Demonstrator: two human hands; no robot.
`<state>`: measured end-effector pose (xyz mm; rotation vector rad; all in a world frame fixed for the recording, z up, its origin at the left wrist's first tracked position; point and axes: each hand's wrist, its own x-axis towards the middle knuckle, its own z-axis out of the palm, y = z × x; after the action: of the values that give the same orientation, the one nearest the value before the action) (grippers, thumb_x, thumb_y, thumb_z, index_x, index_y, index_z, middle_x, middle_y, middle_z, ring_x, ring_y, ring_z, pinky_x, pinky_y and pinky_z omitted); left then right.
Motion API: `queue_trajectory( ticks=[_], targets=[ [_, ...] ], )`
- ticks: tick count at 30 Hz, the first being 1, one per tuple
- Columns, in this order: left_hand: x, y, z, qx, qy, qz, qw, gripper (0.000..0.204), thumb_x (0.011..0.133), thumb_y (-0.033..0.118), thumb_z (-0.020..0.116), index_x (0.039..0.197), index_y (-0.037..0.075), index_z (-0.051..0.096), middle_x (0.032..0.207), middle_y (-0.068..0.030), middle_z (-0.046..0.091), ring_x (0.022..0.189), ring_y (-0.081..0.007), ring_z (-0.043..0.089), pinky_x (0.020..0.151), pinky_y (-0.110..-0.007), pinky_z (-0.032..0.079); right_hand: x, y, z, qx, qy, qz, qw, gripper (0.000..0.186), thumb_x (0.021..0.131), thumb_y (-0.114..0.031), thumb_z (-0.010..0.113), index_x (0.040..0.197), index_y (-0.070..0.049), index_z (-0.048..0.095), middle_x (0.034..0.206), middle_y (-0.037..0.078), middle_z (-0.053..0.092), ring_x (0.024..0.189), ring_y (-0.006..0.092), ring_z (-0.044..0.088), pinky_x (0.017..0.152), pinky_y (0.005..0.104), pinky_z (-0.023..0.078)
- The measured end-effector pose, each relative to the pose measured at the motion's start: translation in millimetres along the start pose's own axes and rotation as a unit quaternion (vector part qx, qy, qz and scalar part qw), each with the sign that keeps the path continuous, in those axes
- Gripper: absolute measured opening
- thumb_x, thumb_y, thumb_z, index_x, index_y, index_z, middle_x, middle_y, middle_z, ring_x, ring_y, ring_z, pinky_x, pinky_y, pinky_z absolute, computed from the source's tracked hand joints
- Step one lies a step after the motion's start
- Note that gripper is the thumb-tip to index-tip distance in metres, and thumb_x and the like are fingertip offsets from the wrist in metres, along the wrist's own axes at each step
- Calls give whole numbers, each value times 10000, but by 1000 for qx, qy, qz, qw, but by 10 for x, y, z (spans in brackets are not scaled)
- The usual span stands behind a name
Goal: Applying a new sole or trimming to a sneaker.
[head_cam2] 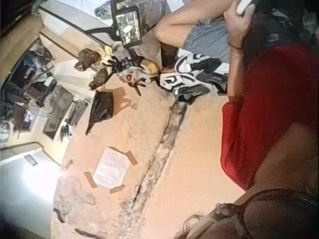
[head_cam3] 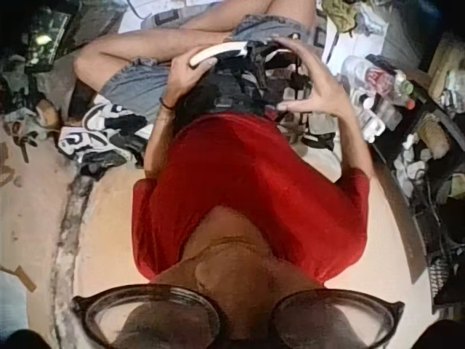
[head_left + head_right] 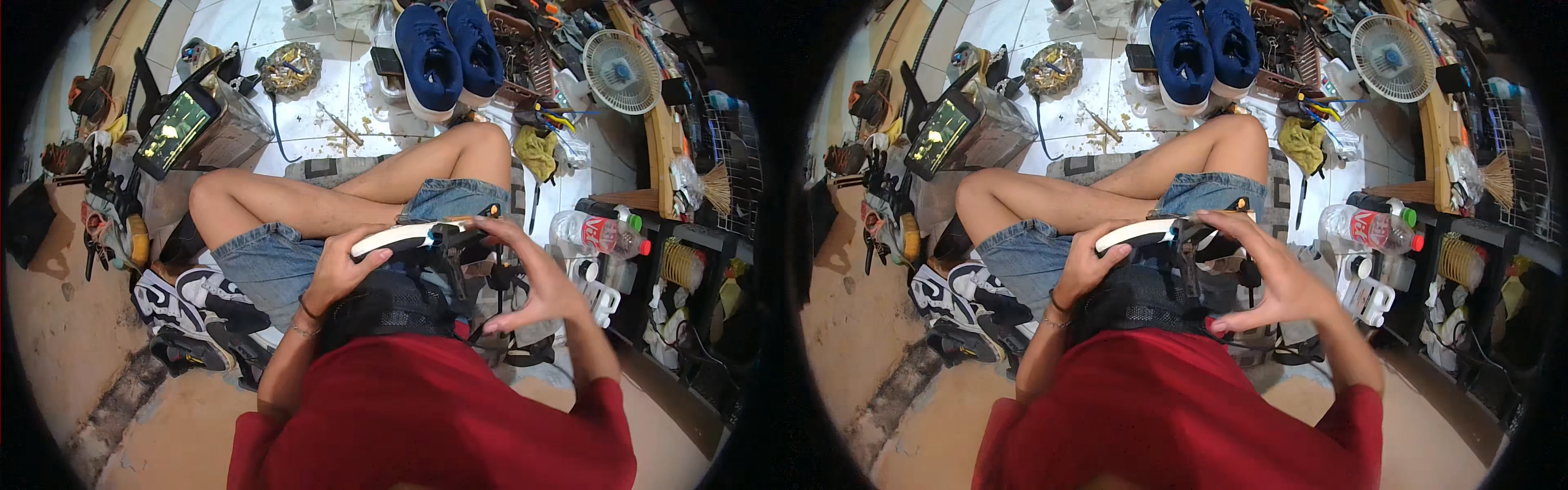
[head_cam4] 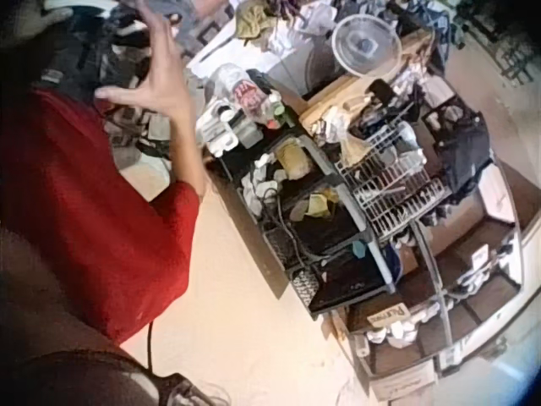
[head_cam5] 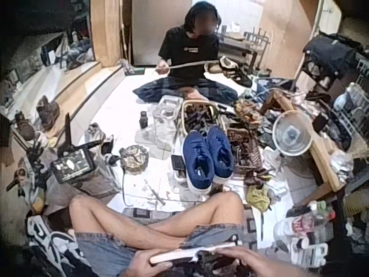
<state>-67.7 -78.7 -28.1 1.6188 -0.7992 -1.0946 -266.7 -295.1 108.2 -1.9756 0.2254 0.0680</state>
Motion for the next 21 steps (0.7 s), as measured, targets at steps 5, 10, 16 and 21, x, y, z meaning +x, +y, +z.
queue_trajectory(
  ticks=[5, 10, 16, 21],
  targets=[
    [-140, 180, 87, 102, 1, -16, 995, 429, 838, 318, 746, 1139, 24, 665, 1027, -181, 699, 948, -318, 681, 810, -365, 520, -39, 11, 836, 80, 269, 47, 959, 811, 802, -234, 751, 1448, 23, 335, 1378, 183, 467, 1285, 292, 467, 1095, 419, 349],
    [-237, 247, 255, 172, 38, 167, 970, 459, 813, 318, 760, 1175, 57, 653, 1224, -207, 618, 1089, -365, 615, 910, -413, 495, 46, 51, 1307, 229, 455, -66, 858, 734, 895, -364, 581, 1405, 106, 341, 1312, 228, 479, 1253, 317, 472, 1091, 429, 340],
    [-180, 291, 209, 235, -27, 202, 950, 504, 793, 224, 771, 1250, 74, 621, 1222, -122, 646, 1014, -306, 636, 876, -385, 514, 9, 235, 1673, 240, 543, -93, 800, 873, 816, -557, 558, 1334, 128, 402, 1265, 245, 494, 1182, 326, 506, 1055, 462, 376],
    [-157, 324, 273, 304, -37, 219, 926, 538, 772, 189, 770, 1275, 87, 606, 1217, -104, 650, 1009, -285, 636, 847, -376, 528, 124, 275, 1594, 322, 533, -144, 769, 799, 807, -488, 552, 1303, 126, 425, 1247, 232, 503, 1107, 309, 539, 1000, 450, 417]
  ],
)
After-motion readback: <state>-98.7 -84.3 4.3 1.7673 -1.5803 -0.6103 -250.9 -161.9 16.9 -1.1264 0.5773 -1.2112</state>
